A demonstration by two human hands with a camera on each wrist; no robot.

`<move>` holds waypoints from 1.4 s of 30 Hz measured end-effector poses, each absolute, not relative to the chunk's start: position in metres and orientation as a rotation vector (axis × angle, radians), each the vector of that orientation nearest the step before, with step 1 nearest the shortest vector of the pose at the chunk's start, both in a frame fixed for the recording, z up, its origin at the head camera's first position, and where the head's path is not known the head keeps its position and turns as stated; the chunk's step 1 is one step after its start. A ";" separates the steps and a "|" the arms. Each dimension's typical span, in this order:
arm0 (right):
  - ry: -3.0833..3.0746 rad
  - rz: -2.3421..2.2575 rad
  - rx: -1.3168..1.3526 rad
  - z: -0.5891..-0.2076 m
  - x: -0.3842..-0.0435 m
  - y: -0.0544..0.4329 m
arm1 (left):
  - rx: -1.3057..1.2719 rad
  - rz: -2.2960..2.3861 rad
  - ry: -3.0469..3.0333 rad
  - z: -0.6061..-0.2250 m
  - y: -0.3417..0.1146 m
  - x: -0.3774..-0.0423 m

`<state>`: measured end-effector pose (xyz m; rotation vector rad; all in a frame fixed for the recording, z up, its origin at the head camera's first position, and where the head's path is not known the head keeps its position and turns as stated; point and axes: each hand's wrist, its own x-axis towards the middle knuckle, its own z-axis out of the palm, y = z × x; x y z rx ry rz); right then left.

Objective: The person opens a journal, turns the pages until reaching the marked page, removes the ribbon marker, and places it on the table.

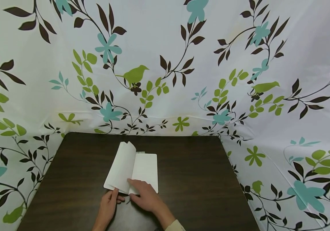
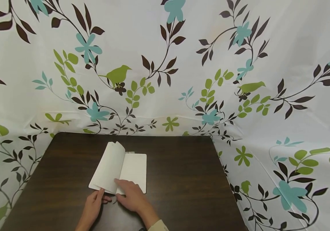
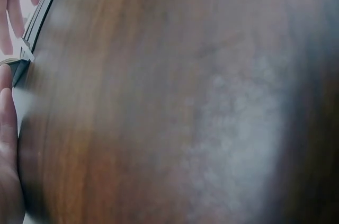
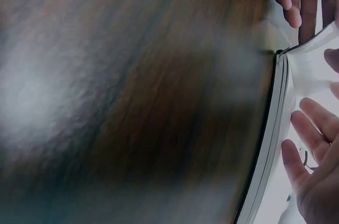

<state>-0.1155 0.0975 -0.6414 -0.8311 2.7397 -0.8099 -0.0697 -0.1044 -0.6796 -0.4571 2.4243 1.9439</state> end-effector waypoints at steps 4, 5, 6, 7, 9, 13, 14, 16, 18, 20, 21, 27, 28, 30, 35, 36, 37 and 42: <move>2.764 -0.744 -0.870 -0.640 -0.114 0.093 | -0.439 1.963 2.411 -0.678 -0.105 -0.069; 2.767 -0.734 -0.872 -0.640 -0.113 0.092 | -0.435 1.966 2.399 -0.678 -0.105 -0.069; 2.771 -0.730 -0.874 -0.639 -0.113 0.092 | -0.433 1.969 2.386 -0.678 -0.105 -0.069; 2.774 -0.728 -0.872 -0.639 -0.112 0.091 | -0.429 1.970 2.372 -0.678 -0.106 -0.069; 2.783 -0.721 -0.868 -0.639 -0.111 0.090 | -0.436 1.973 2.336 -0.678 -0.107 -0.070; 2.790 -0.711 -0.870 -0.639 -0.109 0.090 | -0.433 1.977 2.292 -0.676 -0.109 -0.069; 2.792 -0.706 -0.872 -0.639 -0.109 0.090 | -0.435 1.977 2.281 -0.676 -0.110 -0.068; 2.795 -0.697 -0.878 -0.639 -0.108 0.090 | -0.431 1.967 2.275 -0.676 -0.110 -0.069; 2.802 -0.685 -0.886 -0.640 -0.108 0.090 | -0.446 1.943 2.278 -0.677 -0.109 -0.069; 2.811 -0.674 -0.897 -0.640 -0.108 0.090 | -0.467 1.935 2.295 -0.677 -0.108 -0.069; 2.814 -0.669 -0.905 -0.640 -0.108 0.090 | -0.469 1.934 2.310 -0.677 -0.108 -0.069; 2.810 -0.625 -0.896 -0.641 -0.111 0.096 | -0.485 1.948 2.361 -0.677 -0.103 -0.068; 2.811 -0.609 -0.885 -0.641 -0.112 0.098 | -0.491 1.943 2.363 -0.677 -0.103 -0.068; 2.823 -0.570 -0.867 -0.642 -0.115 0.102 | -0.498 1.936 2.369 -0.677 -0.102 -0.068; 2.877 -0.480 -0.843 -0.645 -0.121 0.115 | -0.515 1.933 2.395 -0.677 -0.101 -0.069; 2.885 -0.473 -0.842 -0.645 -0.122 0.118 | -0.516 1.928 2.403 -0.677 -0.101 -0.069; 2.892 -0.448 -0.842 -0.645 -0.123 0.121 | -0.517 1.929 2.411 -0.677 -0.101 -0.069; 2.907 -0.353 -0.848 -0.645 -0.130 0.132 | -0.515 1.933 2.425 -0.678 -0.101 -0.070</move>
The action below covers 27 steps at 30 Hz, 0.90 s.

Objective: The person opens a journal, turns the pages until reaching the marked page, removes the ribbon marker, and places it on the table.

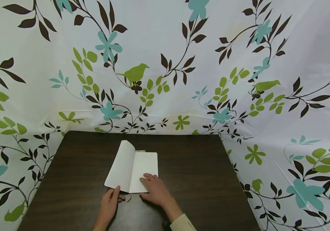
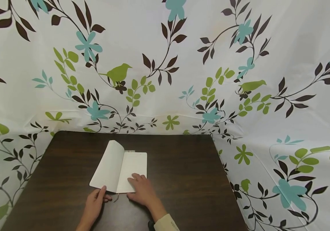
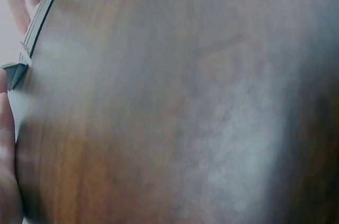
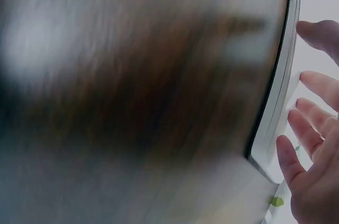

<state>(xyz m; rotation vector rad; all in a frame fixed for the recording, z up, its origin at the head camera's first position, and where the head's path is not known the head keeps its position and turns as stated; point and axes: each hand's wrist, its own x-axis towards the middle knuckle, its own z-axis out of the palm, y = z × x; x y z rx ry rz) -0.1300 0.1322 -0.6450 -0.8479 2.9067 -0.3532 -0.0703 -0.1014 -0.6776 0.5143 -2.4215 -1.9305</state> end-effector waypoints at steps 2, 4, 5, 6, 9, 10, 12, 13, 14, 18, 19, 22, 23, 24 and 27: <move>2.907 -0.325 -0.846 -0.646 -0.132 0.136 | 0.511 -1.935 -2.422 -0.678 -0.102 -0.070; 2.910 -0.299 -0.846 -0.646 -0.132 0.140 | 0.510 -1.936 -2.428 -0.678 -0.102 -0.070; 2.913 -0.287 -0.845 -0.646 -0.133 0.141 | 0.510 -1.935 -2.431 -0.678 -0.102 -0.070; 2.916 -0.279 -0.844 -0.646 -0.133 0.143 | 0.512 -1.931 -2.437 -0.678 -0.102 -0.070; 2.925 -0.278 -0.834 -0.645 -0.134 0.145 | 0.520 -1.925 -2.449 -0.679 -0.103 -0.071; 2.926 -0.282 -0.831 -0.645 -0.134 0.146 | 0.519 -1.925 -2.449 -0.679 -0.103 -0.071; 2.917 -0.304 -0.821 -0.644 -0.134 0.147 | 0.518 -1.924 -2.451 -0.679 -0.103 -0.071; 2.907 -0.317 -0.816 -0.644 -0.135 0.147 | 0.518 -1.923 -2.453 -0.680 -0.103 -0.071; 2.894 -0.327 -0.810 -0.644 -0.135 0.148 | 0.518 -1.926 -2.452 -0.680 -0.103 -0.071; 2.841 -0.383 -0.797 -0.642 -0.137 0.150 | 0.523 -1.931 -2.455 -0.680 -0.103 -0.071; 2.828 -0.397 -0.792 -0.642 -0.138 0.151 | 0.522 -1.934 -2.457 -0.680 -0.103 -0.071; 2.795 -0.433 -0.779 -0.640 -0.140 0.153 | 0.517 -1.945 -2.453 -0.680 -0.103 -0.072; 2.787 -0.447 -0.775 -0.640 -0.141 0.154 | 0.517 -1.944 -2.453 -0.680 -0.103 -0.072; 2.779 -0.452 -0.770 -0.640 -0.141 0.154 | 0.517 -1.944 -2.453 -0.680 -0.103 -0.072; 2.761 -0.465 -0.760 -0.640 -0.142 0.155 | 0.511 -1.938 -2.450 -0.681 -0.103 -0.072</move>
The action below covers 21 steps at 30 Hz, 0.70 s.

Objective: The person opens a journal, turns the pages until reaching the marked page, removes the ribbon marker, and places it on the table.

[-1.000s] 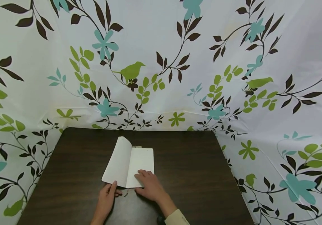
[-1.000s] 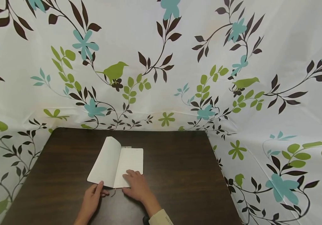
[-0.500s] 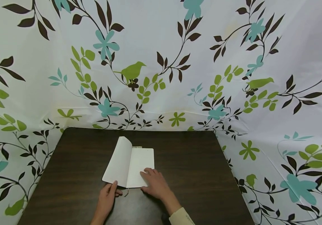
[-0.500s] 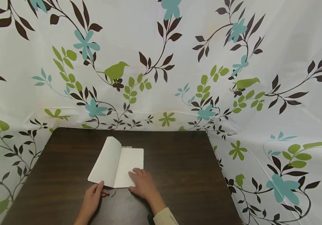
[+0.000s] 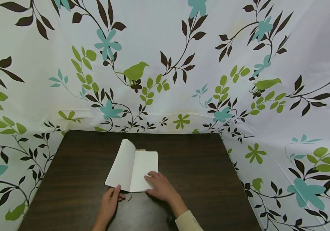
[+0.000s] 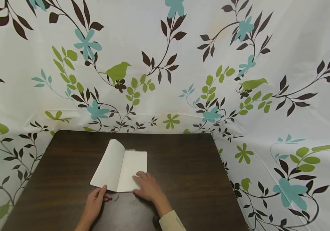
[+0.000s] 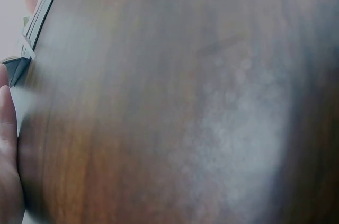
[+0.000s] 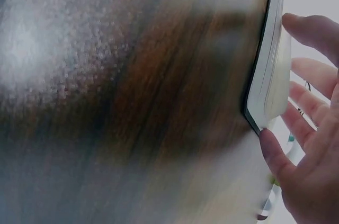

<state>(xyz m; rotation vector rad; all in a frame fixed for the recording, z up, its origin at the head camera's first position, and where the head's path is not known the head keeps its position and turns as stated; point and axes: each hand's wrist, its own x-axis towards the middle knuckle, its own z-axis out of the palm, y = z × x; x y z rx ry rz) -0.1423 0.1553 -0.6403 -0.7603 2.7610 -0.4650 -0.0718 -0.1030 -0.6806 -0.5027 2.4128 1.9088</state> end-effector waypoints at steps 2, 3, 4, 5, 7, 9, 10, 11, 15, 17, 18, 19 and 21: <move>2.760 -0.474 -0.755 -0.640 -0.142 0.156 | -0.501 1.914 2.418 -0.680 -0.103 -0.072; 2.764 -0.485 -0.758 -0.639 -0.142 0.156 | -0.498 1.918 2.420 -0.680 -0.103 -0.072; 2.775 -0.497 -0.765 -0.639 -0.142 0.157 | -0.495 1.921 2.422 -0.680 -0.103 -0.071; 2.784 -0.513 -0.765 -0.638 -0.142 0.157 | -0.494 1.924 2.423 -0.680 -0.103 -0.071; 2.818 -0.553 -0.777 -0.639 -0.140 0.159 | -0.493 1.927 2.423 -0.679 -0.103 -0.071; 2.859 -0.595 -0.788 -0.640 -0.139 0.160 | -0.495 1.922 2.424 -0.679 -0.103 -0.071; 2.879 -0.605 -0.783 -0.641 -0.138 0.160 | -0.497 1.921 2.424 -0.679 -0.103 -0.071; 2.893 -0.624 -0.768 -0.642 -0.137 0.160 | -0.500 1.918 2.423 -0.679 -0.103 -0.071; 2.952 -0.707 -0.647 -0.647 -0.135 0.157 | -0.503 1.911 2.418 -0.678 -0.103 -0.071; 2.979 -0.784 -0.570 -0.648 -0.134 0.154 | -0.503 1.907 2.415 -0.677 -0.103 -0.071; 2.994 -0.830 -0.537 -0.648 -0.134 0.152 | -0.501 1.906 2.413 -0.677 -0.103 -0.071; 3.011 -0.872 -0.518 -0.648 -0.134 0.151 | -0.502 1.904 2.410 -0.677 -0.103 -0.071; 3.033 -0.966 -0.483 -0.648 -0.134 0.148 | -0.505 1.904 2.405 -0.677 -0.104 -0.071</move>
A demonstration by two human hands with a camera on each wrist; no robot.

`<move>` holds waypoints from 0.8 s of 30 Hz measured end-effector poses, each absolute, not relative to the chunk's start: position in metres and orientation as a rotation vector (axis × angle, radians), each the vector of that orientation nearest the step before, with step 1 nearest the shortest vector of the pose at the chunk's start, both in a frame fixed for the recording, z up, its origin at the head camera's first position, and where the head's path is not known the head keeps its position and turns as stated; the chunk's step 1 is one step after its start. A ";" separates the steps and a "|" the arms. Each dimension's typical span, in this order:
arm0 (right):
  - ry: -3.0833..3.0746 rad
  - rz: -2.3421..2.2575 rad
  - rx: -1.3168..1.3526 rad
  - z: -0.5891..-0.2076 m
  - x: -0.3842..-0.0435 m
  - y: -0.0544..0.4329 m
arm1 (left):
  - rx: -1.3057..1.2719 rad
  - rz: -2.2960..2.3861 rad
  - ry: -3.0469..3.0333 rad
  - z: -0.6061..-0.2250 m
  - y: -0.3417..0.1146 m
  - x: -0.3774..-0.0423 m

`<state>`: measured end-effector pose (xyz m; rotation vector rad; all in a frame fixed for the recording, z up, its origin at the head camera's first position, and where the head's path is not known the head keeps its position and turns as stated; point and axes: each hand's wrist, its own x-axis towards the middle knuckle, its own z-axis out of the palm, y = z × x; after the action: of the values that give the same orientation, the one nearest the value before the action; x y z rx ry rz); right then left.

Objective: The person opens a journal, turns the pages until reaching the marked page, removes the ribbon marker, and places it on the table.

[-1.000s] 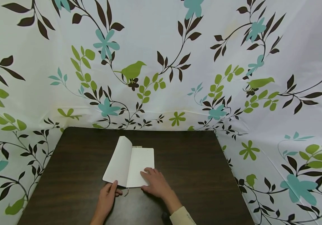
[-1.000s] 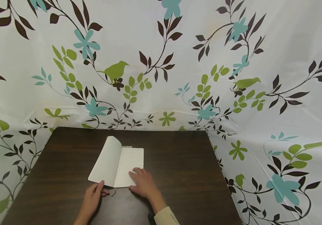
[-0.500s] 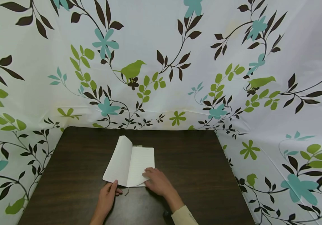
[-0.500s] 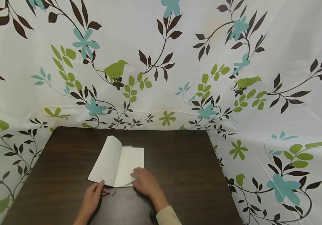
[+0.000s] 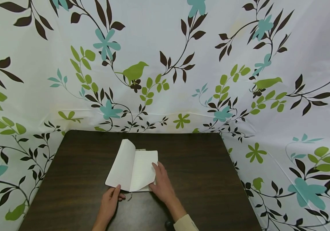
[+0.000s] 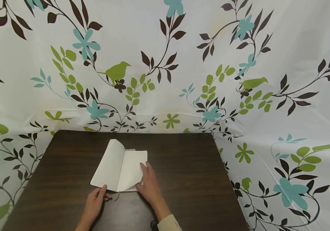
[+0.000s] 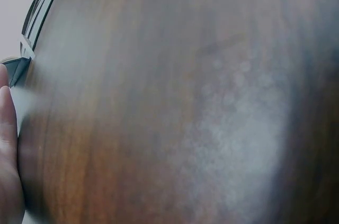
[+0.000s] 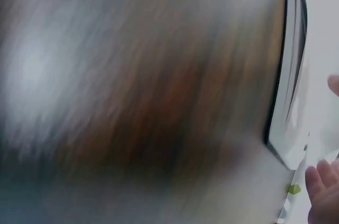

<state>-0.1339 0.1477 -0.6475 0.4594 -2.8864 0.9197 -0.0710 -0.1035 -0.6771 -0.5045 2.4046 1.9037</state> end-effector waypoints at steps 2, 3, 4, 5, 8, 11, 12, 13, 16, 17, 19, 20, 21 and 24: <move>-2.834 0.979 0.435 -0.647 -0.134 0.145 | -0.506 1.914 2.395 -0.678 -0.104 -0.071; -2.814 1.000 0.430 -0.647 -0.135 0.143 | -0.505 1.918 2.393 -0.678 -0.104 -0.071; -2.800 1.035 0.422 -0.647 -0.135 0.141 | -0.505 1.923 2.392 -0.679 -0.104 -0.071; -2.797 1.083 0.400 -0.647 -0.135 0.139 | -0.504 1.929 2.392 -0.679 -0.104 -0.071; -2.795 1.330 0.313 -0.644 -0.133 0.130 | -0.499 1.938 2.399 -0.679 -0.104 -0.070; -2.797 1.612 0.205 -0.640 -0.127 0.119 | -0.498 1.938 2.406 -0.679 -0.103 -0.070; -2.803 1.675 0.189 -0.639 -0.125 0.115 | -0.498 1.938 2.406 -0.679 -0.103 -0.071; -2.820 1.716 0.178 -0.639 -0.124 0.112 | -0.499 1.937 2.406 -0.679 -0.103 -0.071; -2.890 1.750 0.222 -0.639 -0.120 0.102 | -0.492 1.942 2.404 -0.679 -0.103 -0.071; -2.919 1.739 0.256 -0.639 -0.119 0.099 | -0.488 1.948 2.402 -0.680 -0.103 -0.071; -2.967 1.704 0.342 -0.639 -0.117 0.095 | -0.475 1.959 2.396 -0.679 -0.103 -0.071; -2.977 1.682 0.403 -0.639 -0.116 0.094 | -0.468 1.965 2.393 -0.679 -0.102 -0.071; -2.995 1.649 0.455 -0.638 -0.116 0.093 | -0.464 1.965 2.392 -0.679 -0.102 -0.071; -3.022 1.579 0.579 -0.636 -0.114 0.090 | -0.454 1.980 2.385 -0.678 -0.102 -0.071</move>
<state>-0.1139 0.0904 -0.6363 0.5788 -3.0220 1.5794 -0.0712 -0.1024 -0.6783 -0.4539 2.3848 1.9801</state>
